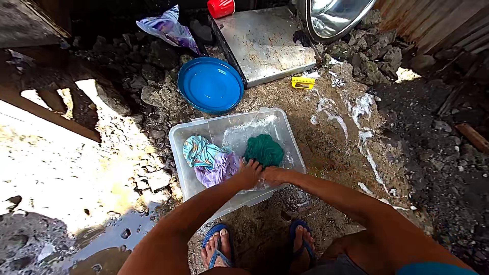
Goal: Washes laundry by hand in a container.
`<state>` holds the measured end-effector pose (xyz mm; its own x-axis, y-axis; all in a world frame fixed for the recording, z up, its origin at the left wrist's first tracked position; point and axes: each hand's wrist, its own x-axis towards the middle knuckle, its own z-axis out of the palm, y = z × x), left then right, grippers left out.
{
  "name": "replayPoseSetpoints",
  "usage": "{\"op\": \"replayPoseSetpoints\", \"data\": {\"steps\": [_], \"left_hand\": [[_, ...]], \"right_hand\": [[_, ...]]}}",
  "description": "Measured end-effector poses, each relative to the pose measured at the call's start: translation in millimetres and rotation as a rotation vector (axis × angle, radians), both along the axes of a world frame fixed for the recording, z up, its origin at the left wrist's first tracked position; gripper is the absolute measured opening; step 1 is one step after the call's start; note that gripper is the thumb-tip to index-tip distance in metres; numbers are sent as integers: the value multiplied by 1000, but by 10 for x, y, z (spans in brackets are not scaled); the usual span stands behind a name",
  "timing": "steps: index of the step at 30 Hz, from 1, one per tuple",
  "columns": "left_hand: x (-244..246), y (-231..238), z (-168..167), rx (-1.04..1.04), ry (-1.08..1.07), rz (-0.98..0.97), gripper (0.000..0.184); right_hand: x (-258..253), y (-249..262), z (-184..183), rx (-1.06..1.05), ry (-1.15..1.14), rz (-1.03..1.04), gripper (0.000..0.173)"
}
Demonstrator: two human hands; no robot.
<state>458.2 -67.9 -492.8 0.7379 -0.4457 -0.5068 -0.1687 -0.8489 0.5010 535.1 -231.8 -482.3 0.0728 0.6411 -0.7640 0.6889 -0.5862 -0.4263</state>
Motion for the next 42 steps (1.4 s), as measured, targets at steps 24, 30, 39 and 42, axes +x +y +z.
{"op": "replayPoseSetpoints", "data": {"steps": [24,30,39,42], "left_hand": [[941,581,1351,91,-328,68,53],[960,711,2765,-301,-591,-69,28],[1247,374,2295,-223,-119,372,30],[784,231,1448,-291,192,951,52]], "right_hand": [[939,302,1779,96,-379,-237,38],[894,-71,2798,852,-349,-466,45],[789,193,927,744,-164,-935,42],[643,-40,-7,563,-228,-1012,49]]}}
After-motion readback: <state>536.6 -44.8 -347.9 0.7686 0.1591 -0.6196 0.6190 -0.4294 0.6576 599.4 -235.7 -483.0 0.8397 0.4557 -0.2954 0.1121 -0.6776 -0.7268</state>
